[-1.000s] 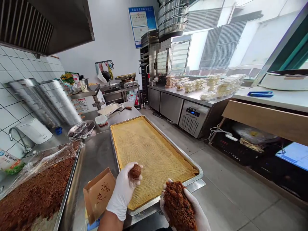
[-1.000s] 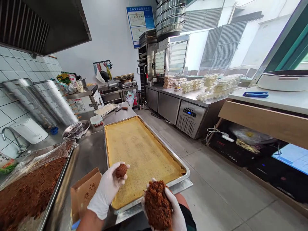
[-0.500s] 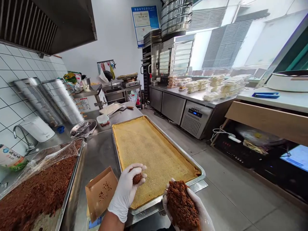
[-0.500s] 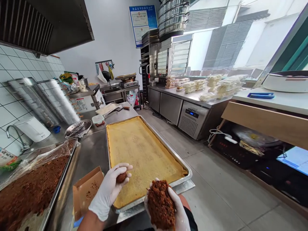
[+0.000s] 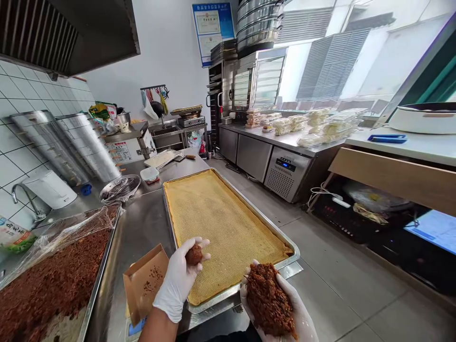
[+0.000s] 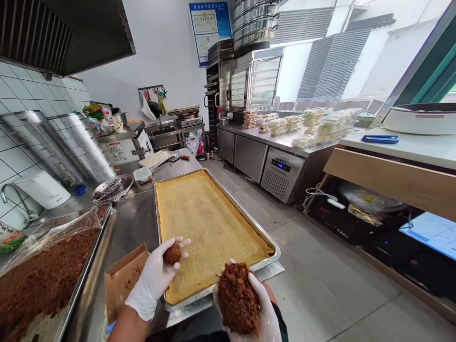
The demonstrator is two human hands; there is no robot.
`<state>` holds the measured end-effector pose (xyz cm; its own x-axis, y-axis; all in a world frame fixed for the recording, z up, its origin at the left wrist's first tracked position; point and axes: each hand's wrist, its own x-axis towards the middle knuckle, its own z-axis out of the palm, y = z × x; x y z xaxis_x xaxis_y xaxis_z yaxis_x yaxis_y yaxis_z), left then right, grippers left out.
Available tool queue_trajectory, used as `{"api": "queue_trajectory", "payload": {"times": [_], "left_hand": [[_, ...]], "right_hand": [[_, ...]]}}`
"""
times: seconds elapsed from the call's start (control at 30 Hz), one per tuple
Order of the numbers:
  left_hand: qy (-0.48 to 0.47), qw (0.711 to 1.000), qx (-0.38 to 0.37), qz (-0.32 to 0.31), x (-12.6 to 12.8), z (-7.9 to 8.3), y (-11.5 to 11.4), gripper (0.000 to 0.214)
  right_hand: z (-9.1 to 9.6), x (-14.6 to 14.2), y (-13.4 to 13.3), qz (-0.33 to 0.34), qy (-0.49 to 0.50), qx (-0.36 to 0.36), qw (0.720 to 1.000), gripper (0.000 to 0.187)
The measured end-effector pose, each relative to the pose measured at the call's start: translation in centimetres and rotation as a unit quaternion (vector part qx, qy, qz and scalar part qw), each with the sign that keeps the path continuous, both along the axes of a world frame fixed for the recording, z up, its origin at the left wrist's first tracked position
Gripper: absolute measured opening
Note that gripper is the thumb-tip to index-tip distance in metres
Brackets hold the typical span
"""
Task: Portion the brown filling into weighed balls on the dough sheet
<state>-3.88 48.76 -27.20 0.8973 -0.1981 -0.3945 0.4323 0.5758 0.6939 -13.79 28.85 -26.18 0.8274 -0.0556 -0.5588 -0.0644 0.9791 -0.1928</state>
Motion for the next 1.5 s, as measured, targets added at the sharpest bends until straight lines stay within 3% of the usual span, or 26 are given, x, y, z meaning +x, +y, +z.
{"api": "queue_trajectory", "payload": {"times": [0.17, 0.27, 0.37, 0.47, 0.63, 0.77, 0.83, 0.87, 0.93, 0.97, 1.0, 1.07, 1.1, 1.17, 1.27, 1.43, 1.5], "left_hand": [[0.03, 0.997, -0.07, 0.009, -0.2, 0.2, -0.2, 0.043], [0.034, 0.997, -0.066, 0.014, -0.2, 0.8, -0.3, 0.02], [0.012, 1.0, -0.003, 0.011, 0.1, 1.1, -0.3, 0.033], [-0.009, 0.998, 0.049, 0.03, 0.6, 0.6, -0.6, 0.019], [-0.049, 0.993, 0.11, 0.008, 1.4, 0.1, -2.7, 0.023], [-0.11, 0.971, 0.206, -0.054, 2.6, 2.4, -2.9, 0.034], [-0.18, 0.931, 0.313, -0.053, 2.9, 4.5, -1.2, 0.047], [-0.244, 0.873, 0.421, -0.043, 2.8, 5.5, 0.1, 0.047], [-0.317, 0.724, 0.611, -0.043, 1.9, 6.9, 3.2, 0.031], [-0.319, 0.66, 0.677, -0.059, 1.1, 7.0, 4.8, 0.025], [-0.301, 0.616, 0.723, -0.086, 0.2, 6.8, 6.5, 0.022], [-0.254, 0.558, 0.773, -0.165, -2.0, 5.3, 9.5, 0.02], [-0.25, 0.545, 0.771, -0.215, -3.0, 4.2, 10.9, 0.027], [-0.247, 0.535, 0.762, -0.269, -4.6, 2.1, 13.2, 0.037], [-0.233, 0.546, 0.759, -0.268, -5.6, 0.4, 15.6, 0.039], [-0.246, 0.589, 0.723, -0.265, -5.9, 1.5, 17.0, 0.037], [-0.24, 0.629, 0.701, -0.235, -6.2, 2.5, 16.7, 0.043]], "right_hand": [[0.0, 0.0, 0.1, -0.004, 0.011, 0.003, 1.0, 0.036], [0.3, 0.0, 0.0, -0.01, 0.018, 0.005, 1.0, 0.038], [0.3, 0.0, -0.4, -0.01, 0.015, 0.017, 1.0, 0.04], [-0.1, -0.1, -0.9, -0.009, 0.021, 0.04, 0.999, 0.039], [-0.6, -0.2, -1.2, -0.01, 0.016, 0.054, 0.998, 0.032], [-0.1, -0.1, -0.8, 0.003, 0.009, 0.012, 1.0, 0.033], [0.1, 0.0, -0.6, 0.008, 0.006, -0.002, 1.0, 0.036], [0.0, 0.0, -0.6, 0.013, 0.004, -0.004, 1.0, 0.037], [-0.4, 0.1, -0.7, 0.025, -0.002, -0.002, 1.0, 0.038], [-0.6, 0.2, -0.8, 0.03, -0.003, 0.001, 1.0, 0.039], [-0.9, 0.3, -1.0, 0.031, -0.003, 0.003, 1.0, 0.039], [-1.4, 0.5, -1.1, 0.028, 0.002, 0.008, 1.0, 0.04], [-1.6, 0.6, -1.1, 0.026, 0.006, 0.012, 1.0, 0.041], [-1.6, 0.8, -0.8, 0.026, 0.016, 0.023, 0.999, 0.042], [-1.0, 1.1, 0.1, 0.036, 0.022, 0.039, 0.998, 0.045], [0.3, 1.7, 2.5, 0.072, 0.0, 0.069, 0.995, 0.046], [0.8, 1.8, 3.4, 0.077, 0.014, 0.083, 0.993, 0.045]]}}
